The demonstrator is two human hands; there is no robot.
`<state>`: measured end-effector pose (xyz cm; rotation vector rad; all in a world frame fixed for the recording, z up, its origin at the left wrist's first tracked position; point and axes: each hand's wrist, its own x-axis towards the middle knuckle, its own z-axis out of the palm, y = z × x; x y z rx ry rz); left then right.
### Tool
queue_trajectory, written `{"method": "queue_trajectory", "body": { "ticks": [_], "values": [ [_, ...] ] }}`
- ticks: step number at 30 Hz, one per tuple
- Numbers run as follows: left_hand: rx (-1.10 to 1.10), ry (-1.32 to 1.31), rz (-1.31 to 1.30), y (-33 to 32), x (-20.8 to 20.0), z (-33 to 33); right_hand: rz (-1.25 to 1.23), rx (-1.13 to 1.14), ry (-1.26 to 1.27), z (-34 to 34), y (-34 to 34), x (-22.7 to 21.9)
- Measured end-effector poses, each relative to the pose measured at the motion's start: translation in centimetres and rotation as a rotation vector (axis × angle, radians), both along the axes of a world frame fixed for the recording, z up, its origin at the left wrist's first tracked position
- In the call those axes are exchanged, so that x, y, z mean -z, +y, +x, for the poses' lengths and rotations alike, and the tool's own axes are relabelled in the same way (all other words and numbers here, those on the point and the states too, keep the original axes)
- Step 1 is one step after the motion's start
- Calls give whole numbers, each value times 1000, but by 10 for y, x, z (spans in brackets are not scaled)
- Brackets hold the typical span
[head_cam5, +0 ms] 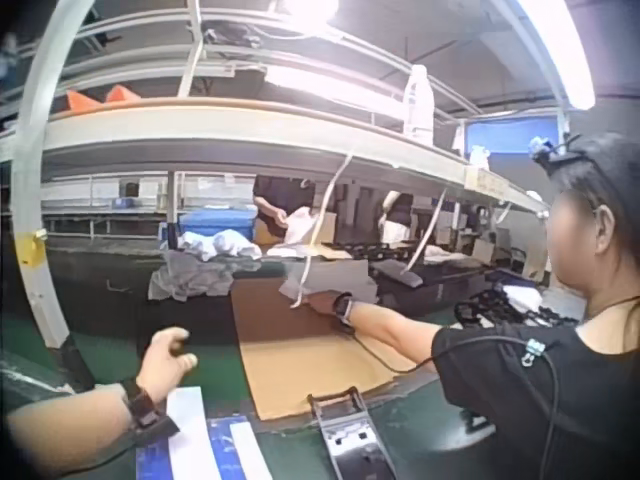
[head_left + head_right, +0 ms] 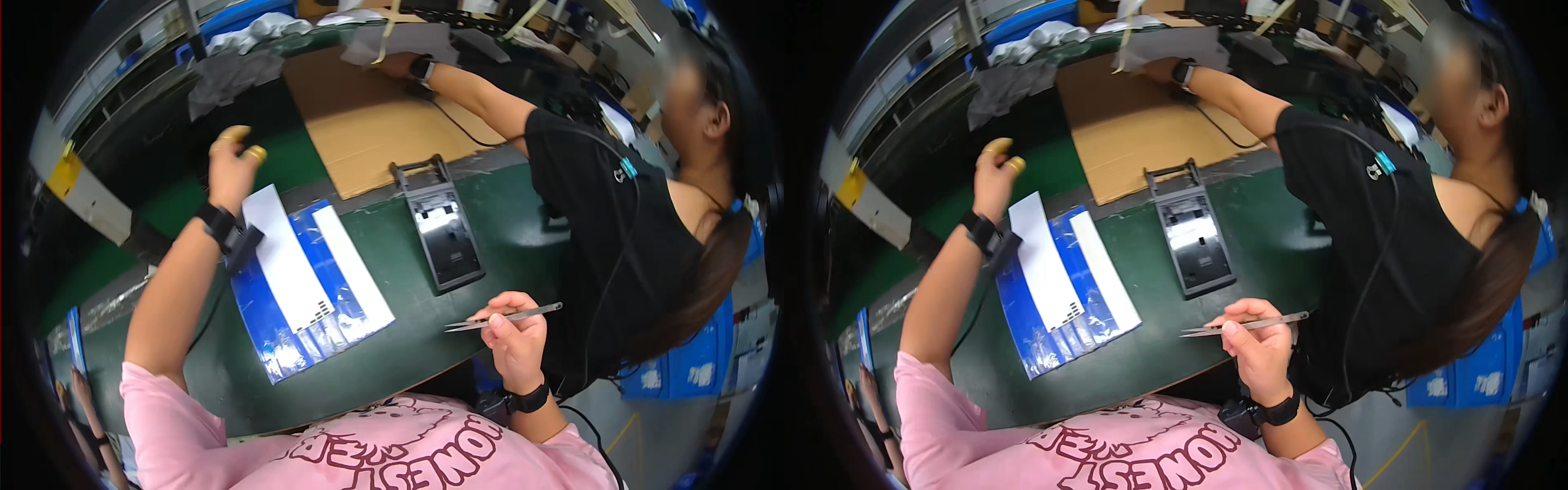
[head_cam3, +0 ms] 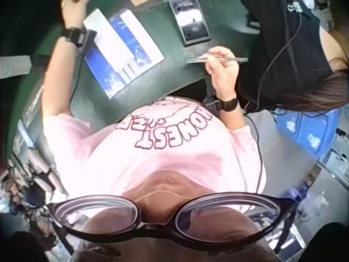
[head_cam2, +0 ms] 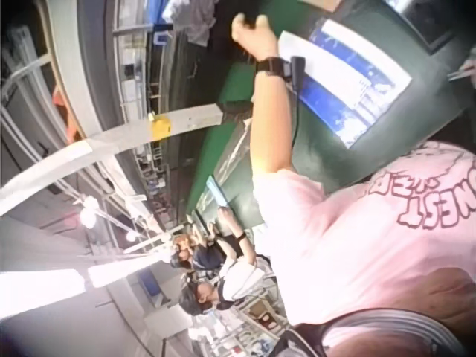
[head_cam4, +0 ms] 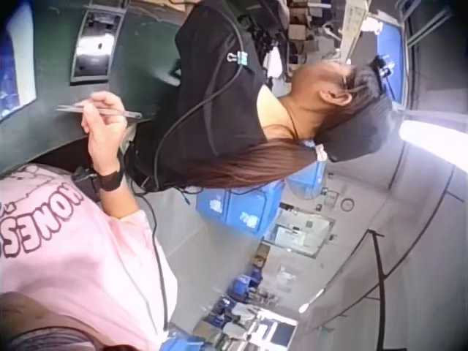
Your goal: Assemble electronic device housing using adhesive strips and tweezers.
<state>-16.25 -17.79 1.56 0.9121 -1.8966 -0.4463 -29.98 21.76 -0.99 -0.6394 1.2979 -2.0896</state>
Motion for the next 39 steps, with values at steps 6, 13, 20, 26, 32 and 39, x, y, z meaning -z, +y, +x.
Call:
{"method": "queue_trajectory", "body": {
  "ticks": [6,13,20,26,32,39],
  "values": [
    [773,-545,-389,146,-5,-76,31,-102,29,-15,16,3],
    [1027,-851,-988,165,2,-99,0,-175,90,0,31,-12],
    [940,-448,-870,154,-47,-41,-172,-327,299,-6,46,-23],
    [522,75,-381,121,-74,41,-213,-294,390,4,-11,-63],
    [432,136,-378,116,-106,94,-275,-607,167,30,-109,-113],
    [334,58,-354,111,-114,117,-155,-795,331,74,-172,-151]
  ]
}}
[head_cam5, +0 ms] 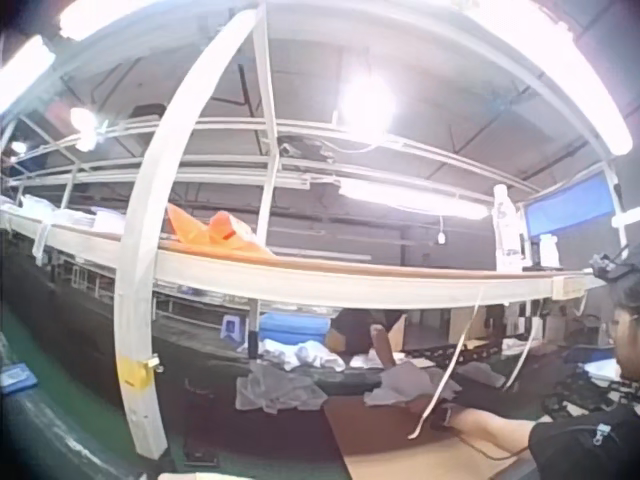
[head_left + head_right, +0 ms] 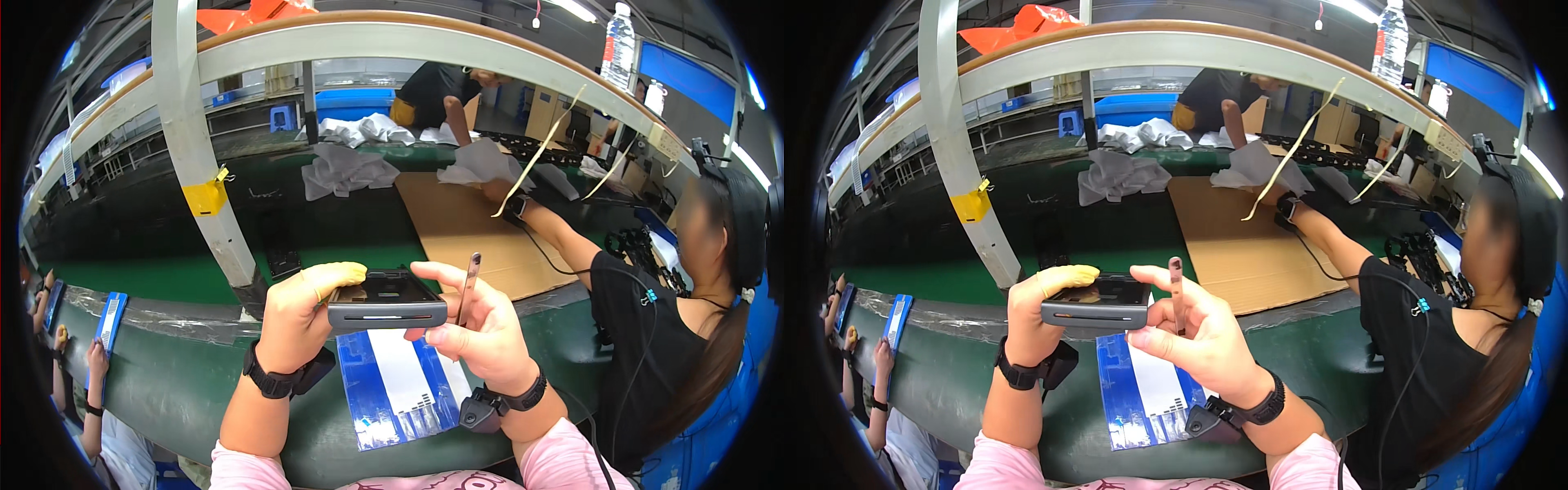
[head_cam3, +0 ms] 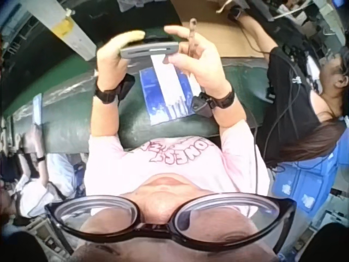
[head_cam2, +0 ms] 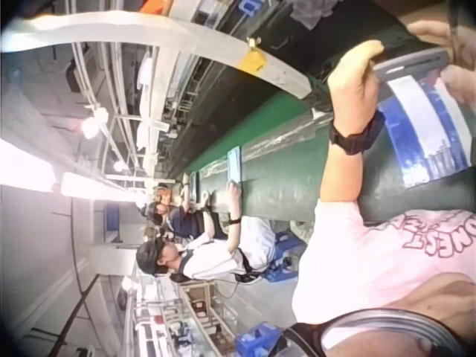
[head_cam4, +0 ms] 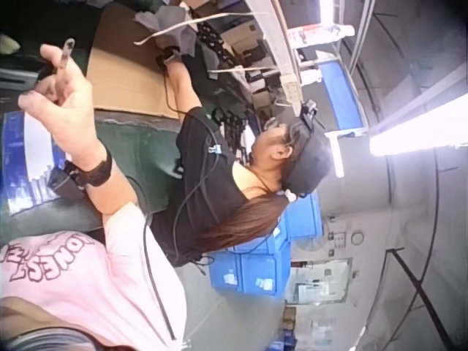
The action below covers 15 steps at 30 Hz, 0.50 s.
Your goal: Assemble electronic device housing using adhesive strips and tweezers.
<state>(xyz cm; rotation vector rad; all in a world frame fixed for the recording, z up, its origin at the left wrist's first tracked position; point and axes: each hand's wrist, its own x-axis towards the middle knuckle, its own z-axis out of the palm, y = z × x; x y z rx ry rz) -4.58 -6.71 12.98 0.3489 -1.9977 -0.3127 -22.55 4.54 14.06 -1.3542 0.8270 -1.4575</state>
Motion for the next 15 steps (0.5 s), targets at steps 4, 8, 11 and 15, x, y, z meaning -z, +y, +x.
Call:
{"method": "queue_trajectory", "body": {
  "ticks": [4,8,11,15],
  "values": [
    [15,-64,-23,-5,0,0,-13,-16,-123,-4,-10,11],
    [-30,-82,-69,-4,7,-8,39,-40,-207,-13,-5,12],
    [-38,-69,-138,-5,9,-12,-26,-32,-103,-17,-3,10],
    [-45,-44,-199,-9,12,-10,21,-120,-222,-20,-5,12]
  ]
}}
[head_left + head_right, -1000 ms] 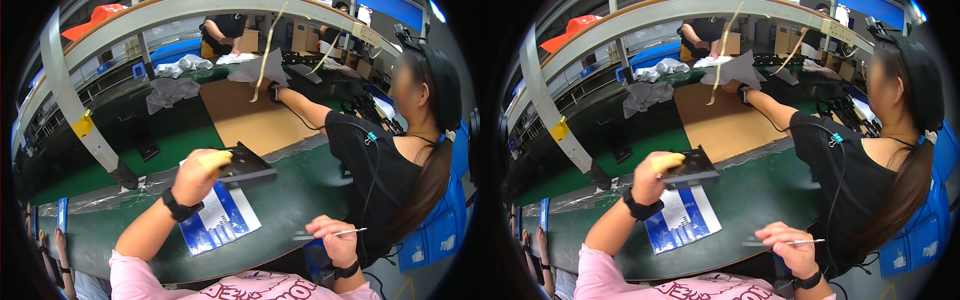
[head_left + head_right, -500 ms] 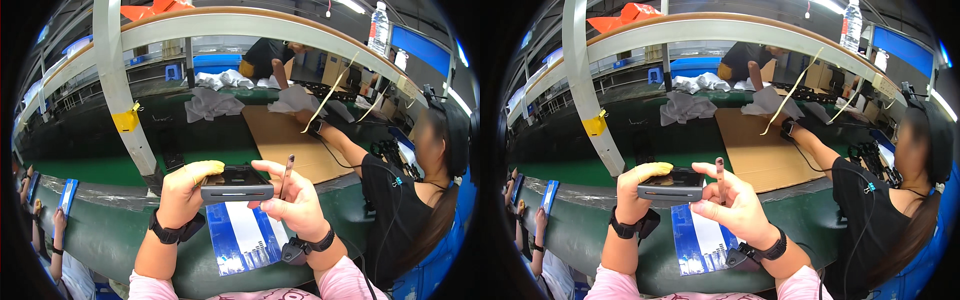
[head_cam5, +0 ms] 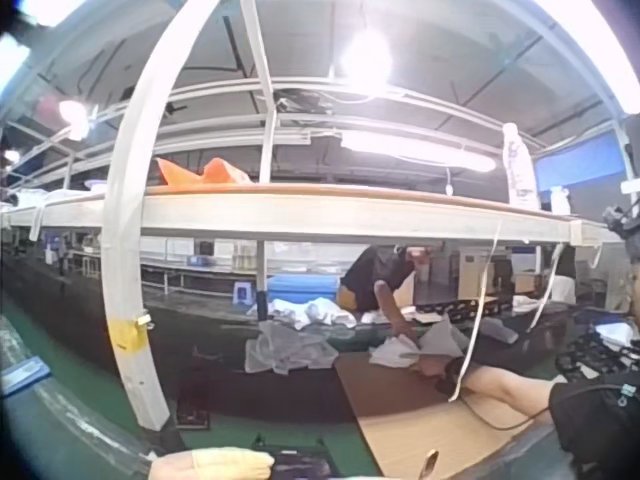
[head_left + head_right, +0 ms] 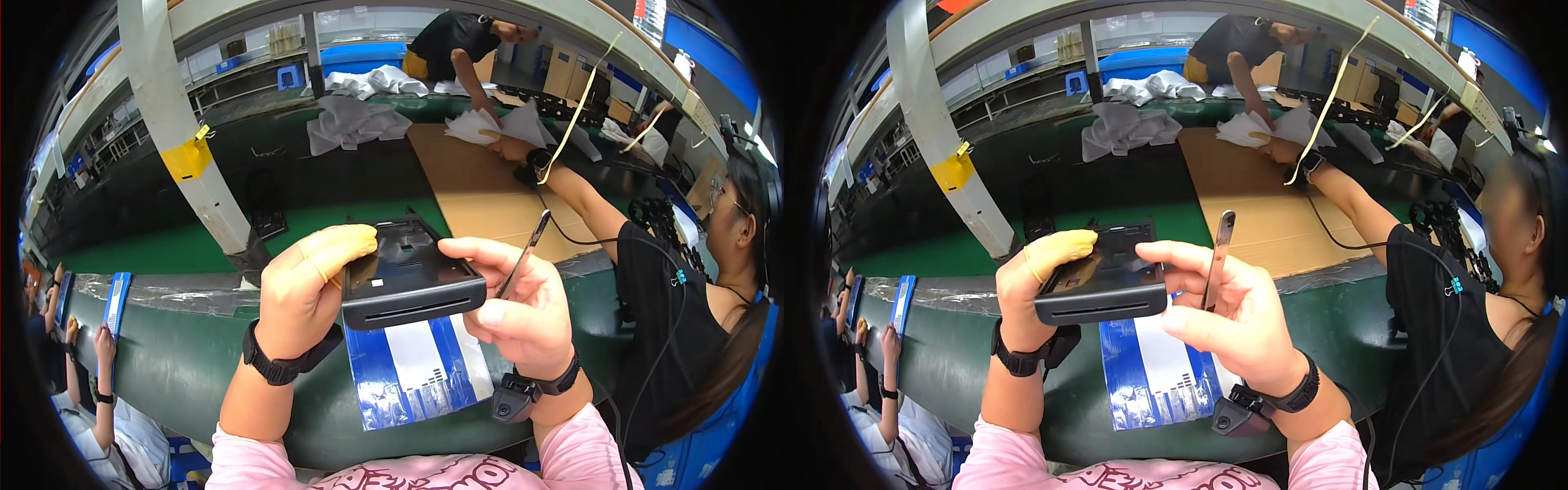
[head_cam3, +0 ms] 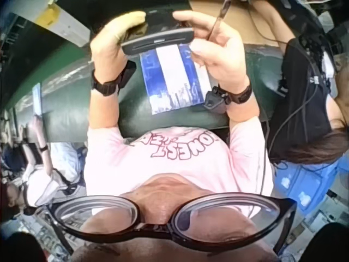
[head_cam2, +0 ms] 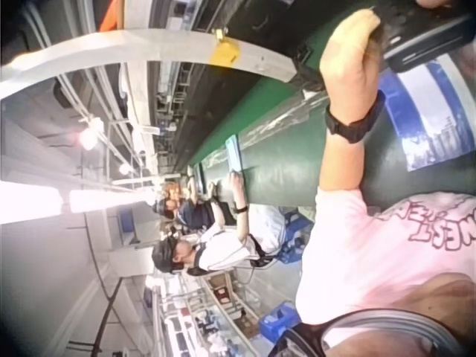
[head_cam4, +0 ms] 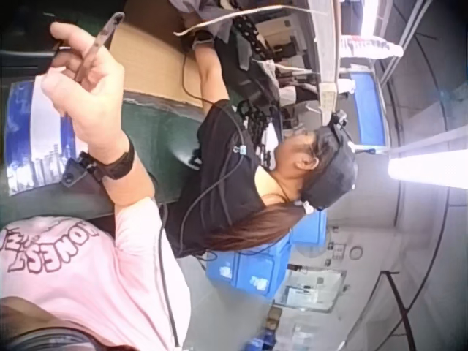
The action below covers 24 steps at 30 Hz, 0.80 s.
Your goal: Assemble electronic device housing using adhesive strips and tweezers.
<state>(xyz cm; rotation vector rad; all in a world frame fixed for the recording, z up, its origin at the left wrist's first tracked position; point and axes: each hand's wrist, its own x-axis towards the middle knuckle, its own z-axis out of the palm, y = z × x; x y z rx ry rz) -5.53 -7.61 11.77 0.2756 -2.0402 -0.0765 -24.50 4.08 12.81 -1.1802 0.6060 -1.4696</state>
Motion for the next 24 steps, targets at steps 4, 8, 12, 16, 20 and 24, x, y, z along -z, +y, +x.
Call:
{"method": "queue_trajectory", "body": {
  "ticks": [4,8,12,16,20,24],
  "values": [
    [-10,0,22,4,1,-2,2,-37,-47,-2,2,3],
    [5,6,-27,2,-1,-2,-9,36,-20,3,2,0],
    [0,21,42,3,0,-1,-39,-13,-59,1,-3,5],
    [20,33,47,4,1,-4,-50,-10,-51,0,0,5],
    [11,36,31,6,1,-5,-46,34,-35,3,4,2],
    [5,56,7,6,0,-5,-41,0,-42,2,5,3]
  ]
}}
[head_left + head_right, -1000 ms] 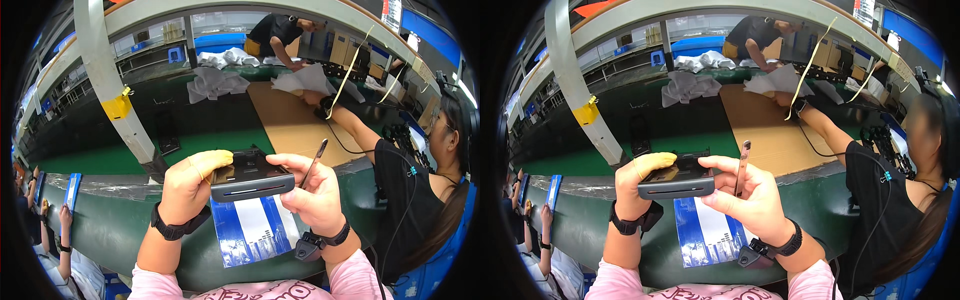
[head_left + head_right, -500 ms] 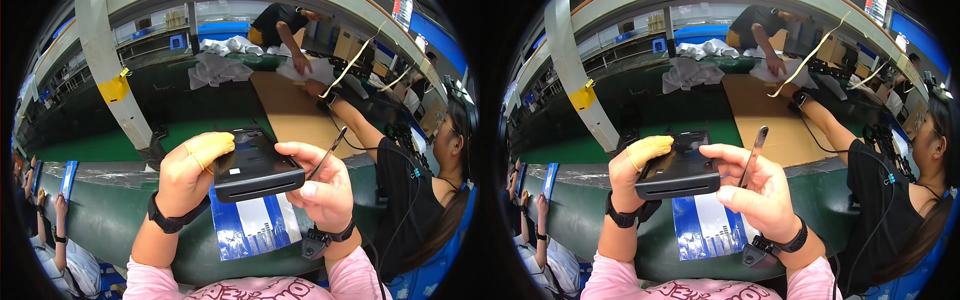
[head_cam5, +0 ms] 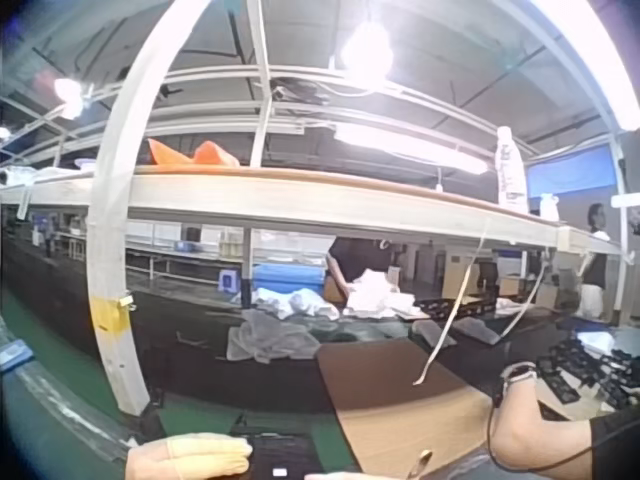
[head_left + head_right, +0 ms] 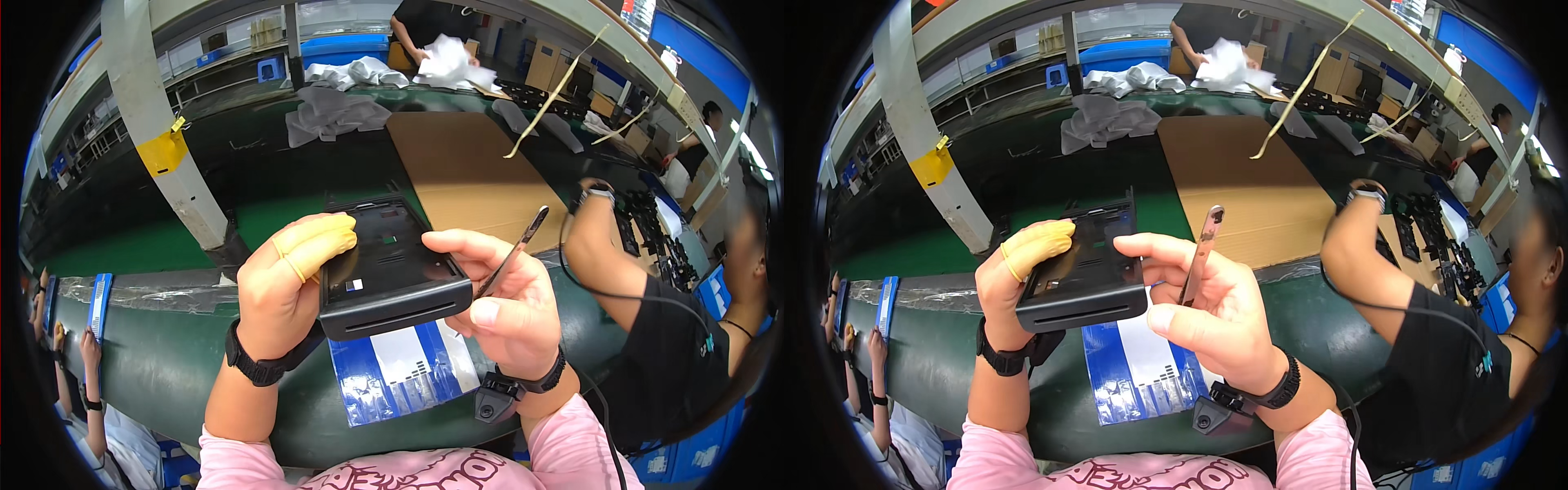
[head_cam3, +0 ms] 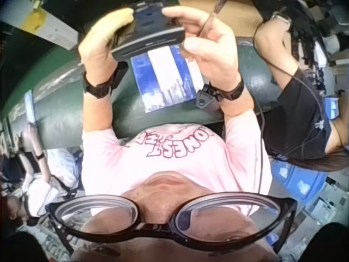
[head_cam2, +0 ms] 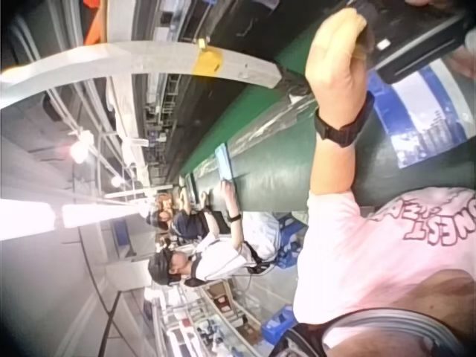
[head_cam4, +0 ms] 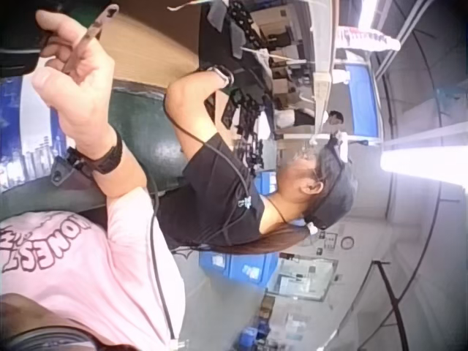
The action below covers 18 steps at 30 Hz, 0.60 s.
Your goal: Assemble electronic device housing using adhesive strips and tweezers.
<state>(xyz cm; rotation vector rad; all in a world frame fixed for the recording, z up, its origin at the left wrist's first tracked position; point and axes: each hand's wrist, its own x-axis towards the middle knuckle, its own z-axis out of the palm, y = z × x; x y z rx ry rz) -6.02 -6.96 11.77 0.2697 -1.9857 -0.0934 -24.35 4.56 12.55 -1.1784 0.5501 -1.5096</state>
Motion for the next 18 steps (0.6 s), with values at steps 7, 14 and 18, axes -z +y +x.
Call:
{"method": "queue_trajectory", "body": {
  "ticks": [7,14,18],
  "values": [
    [-12,2,-14,0,0,1,11,30,-38,5,1,-1],
    [30,11,-20,-1,1,1,-5,57,-28,6,2,2],
    [18,11,-16,1,1,3,-3,56,-26,12,4,-4]
  ]
}}
